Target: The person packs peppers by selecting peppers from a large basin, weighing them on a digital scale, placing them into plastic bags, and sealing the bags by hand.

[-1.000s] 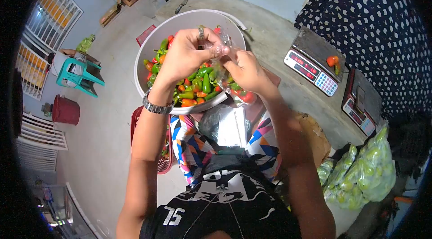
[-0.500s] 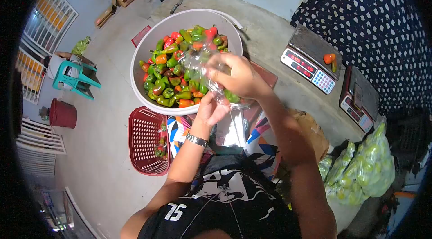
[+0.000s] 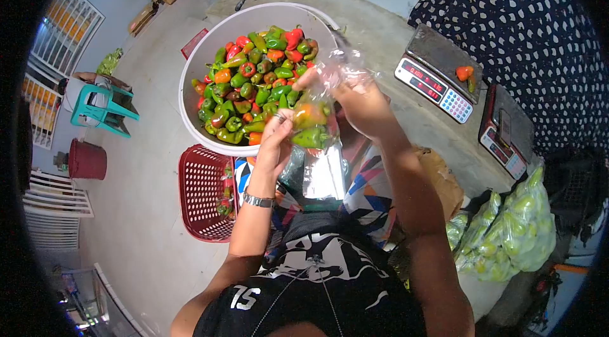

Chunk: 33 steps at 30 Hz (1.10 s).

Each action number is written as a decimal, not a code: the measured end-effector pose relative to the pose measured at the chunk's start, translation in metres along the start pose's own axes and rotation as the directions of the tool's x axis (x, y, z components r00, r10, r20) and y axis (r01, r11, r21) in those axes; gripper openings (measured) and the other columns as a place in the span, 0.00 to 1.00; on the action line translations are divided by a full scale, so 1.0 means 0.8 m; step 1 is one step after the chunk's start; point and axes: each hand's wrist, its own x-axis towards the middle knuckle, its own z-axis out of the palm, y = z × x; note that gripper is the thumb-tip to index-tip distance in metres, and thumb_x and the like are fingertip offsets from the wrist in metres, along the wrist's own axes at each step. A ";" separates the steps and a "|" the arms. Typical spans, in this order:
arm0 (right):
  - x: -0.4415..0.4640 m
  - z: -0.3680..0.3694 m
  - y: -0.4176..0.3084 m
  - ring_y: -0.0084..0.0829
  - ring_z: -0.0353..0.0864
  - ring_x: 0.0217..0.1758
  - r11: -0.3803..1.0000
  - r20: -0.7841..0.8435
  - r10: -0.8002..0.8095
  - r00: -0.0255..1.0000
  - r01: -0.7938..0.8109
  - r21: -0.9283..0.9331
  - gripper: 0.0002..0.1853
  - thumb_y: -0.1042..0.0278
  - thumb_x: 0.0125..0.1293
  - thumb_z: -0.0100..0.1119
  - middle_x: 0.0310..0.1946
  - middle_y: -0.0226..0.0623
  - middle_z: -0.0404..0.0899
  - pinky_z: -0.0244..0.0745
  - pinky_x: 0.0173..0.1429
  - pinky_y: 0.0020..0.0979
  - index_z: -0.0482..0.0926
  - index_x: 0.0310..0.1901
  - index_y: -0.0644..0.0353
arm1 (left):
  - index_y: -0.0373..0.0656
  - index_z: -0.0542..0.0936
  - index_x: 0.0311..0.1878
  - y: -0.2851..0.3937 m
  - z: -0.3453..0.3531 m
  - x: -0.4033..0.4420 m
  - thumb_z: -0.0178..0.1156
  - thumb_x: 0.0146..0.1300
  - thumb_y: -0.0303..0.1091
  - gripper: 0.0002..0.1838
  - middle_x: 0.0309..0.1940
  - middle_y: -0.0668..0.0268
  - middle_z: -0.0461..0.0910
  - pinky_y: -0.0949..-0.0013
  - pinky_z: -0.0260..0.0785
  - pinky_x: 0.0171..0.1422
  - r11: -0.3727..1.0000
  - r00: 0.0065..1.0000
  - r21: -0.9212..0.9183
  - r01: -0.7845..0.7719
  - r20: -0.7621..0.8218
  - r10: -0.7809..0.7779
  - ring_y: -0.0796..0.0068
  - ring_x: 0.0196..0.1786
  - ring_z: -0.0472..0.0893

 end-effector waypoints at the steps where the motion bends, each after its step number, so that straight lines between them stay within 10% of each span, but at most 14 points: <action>1: -0.002 0.001 -0.002 0.23 0.83 0.55 0.995 0.043 0.080 0.996 -0.082 0.050 0.16 0.64 0.83 0.50 0.49 0.33 0.88 0.76 0.63 0.28 0.83 0.57 0.64 | 0.42 0.78 0.48 0.017 0.014 0.000 0.69 0.69 0.27 0.10 0.51 0.68 0.82 0.67 0.71 0.66 0.983 0.997 0.168 -0.076 0.001 0.077 0.77 0.56 0.80; 7: 0.004 0.005 0.031 0.30 0.80 0.63 0.879 0.233 -0.008 0.972 -0.104 0.465 0.19 0.64 0.84 0.45 0.58 0.39 0.83 0.73 0.72 0.35 0.76 0.64 0.67 | 0.43 0.78 0.53 0.032 0.012 0.016 0.77 0.60 0.28 0.21 0.54 0.65 0.81 0.64 0.70 0.69 0.800 0.945 0.515 -0.308 0.262 0.196 0.72 0.60 0.79; 12: 0.002 0.010 -0.013 0.31 0.82 0.53 0.979 0.335 -0.081 0.939 0.011 0.204 0.13 0.70 0.80 0.48 0.49 0.44 0.84 0.76 0.60 0.32 0.81 0.51 0.70 | 0.41 0.68 0.77 0.054 0.070 0.003 0.84 0.49 0.38 0.52 0.78 0.56 0.66 0.56 0.60 0.81 0.765 0.960 0.613 -0.197 0.279 0.023 0.61 0.79 0.66; 17: -0.005 0.014 -0.030 0.25 0.82 0.50 0.983 0.253 0.150 0.956 -0.171 0.063 0.15 0.62 0.83 0.49 0.47 0.35 0.85 0.76 0.57 0.30 0.81 0.52 0.64 | 0.38 0.78 0.60 0.017 0.072 0.018 0.74 0.63 0.37 0.25 0.57 0.61 0.78 0.60 0.70 0.65 0.504 0.930 0.784 -0.362 0.344 0.132 0.66 0.61 0.77; 19: -0.007 0.021 -0.026 0.22 0.81 0.44 0.974 0.053 0.222 0.974 -0.219 -0.052 0.16 0.58 0.84 0.50 0.41 0.29 0.83 0.77 0.48 0.28 0.82 0.49 0.61 | 0.36 0.82 0.50 0.038 0.091 0.015 0.66 0.71 0.37 0.13 0.46 0.63 0.84 0.65 0.73 0.58 0.635 0.947 0.748 -0.192 0.310 -0.078 0.71 0.52 0.81; 22: 0.000 0.027 -0.045 0.19 0.62 0.24 0.797 -0.132 0.433 0.892 -0.310 0.519 0.22 0.54 0.86 0.45 0.23 0.23 0.64 0.59 0.31 0.26 0.70 0.31 0.55 | 0.36 0.85 0.47 0.036 0.079 0.037 0.61 0.76 0.37 0.13 0.35 0.69 0.87 0.71 0.74 0.54 0.860 0.833 0.509 -0.041 0.493 -0.252 0.80 0.43 0.83; 23: 0.002 0.013 -0.042 0.18 0.48 0.20 0.823 0.006 0.260 0.966 -0.225 0.522 0.27 0.45 0.86 0.41 0.20 0.22 0.52 0.48 0.27 0.27 0.61 0.27 0.50 | 0.36 0.85 0.42 0.033 0.070 0.035 0.60 0.77 0.37 0.13 0.39 0.67 0.87 0.71 0.74 0.54 0.851 0.848 0.522 -0.054 0.474 -0.237 0.80 0.44 0.82; 26: 0.003 -0.003 -0.045 0.18 0.47 0.20 0.778 0.059 0.224 0.973 -0.215 0.591 0.28 0.42 0.86 0.37 0.19 0.21 0.51 0.48 0.27 0.27 0.62 0.27 0.50 | 0.36 0.85 0.42 0.036 0.074 0.017 0.60 0.77 0.36 0.13 0.40 0.67 0.87 0.72 0.73 0.54 0.879 0.804 0.472 0.064 0.498 -0.326 0.81 0.44 0.81; 30: 0.015 -0.014 0.004 0.17 0.47 0.17 0.657 -0.240 0.267 0.933 0.006 0.754 0.25 0.42 0.82 0.50 0.19 0.21 0.54 0.44 0.23 0.26 0.65 0.30 0.51 | 0.40 0.79 0.34 0.017 0.052 0.002 0.57 0.80 0.43 0.19 0.38 0.62 0.85 0.65 0.74 0.58 0.993 0.908 0.115 0.019 0.413 -0.065 0.72 0.47 0.81; 33: -0.008 -0.020 0.032 0.25 0.73 0.35 0.907 -0.277 0.195 0.941 -0.065 0.416 0.20 0.45 0.81 0.53 0.37 0.30 0.75 0.69 0.45 0.29 0.75 0.48 0.58 | 0.42 0.75 0.31 0.029 0.038 -0.008 0.54 0.82 0.45 0.21 0.34 0.62 0.83 0.62 0.75 0.59 0.999 0.971 0.047 0.013 0.236 -0.024 0.68 0.47 0.82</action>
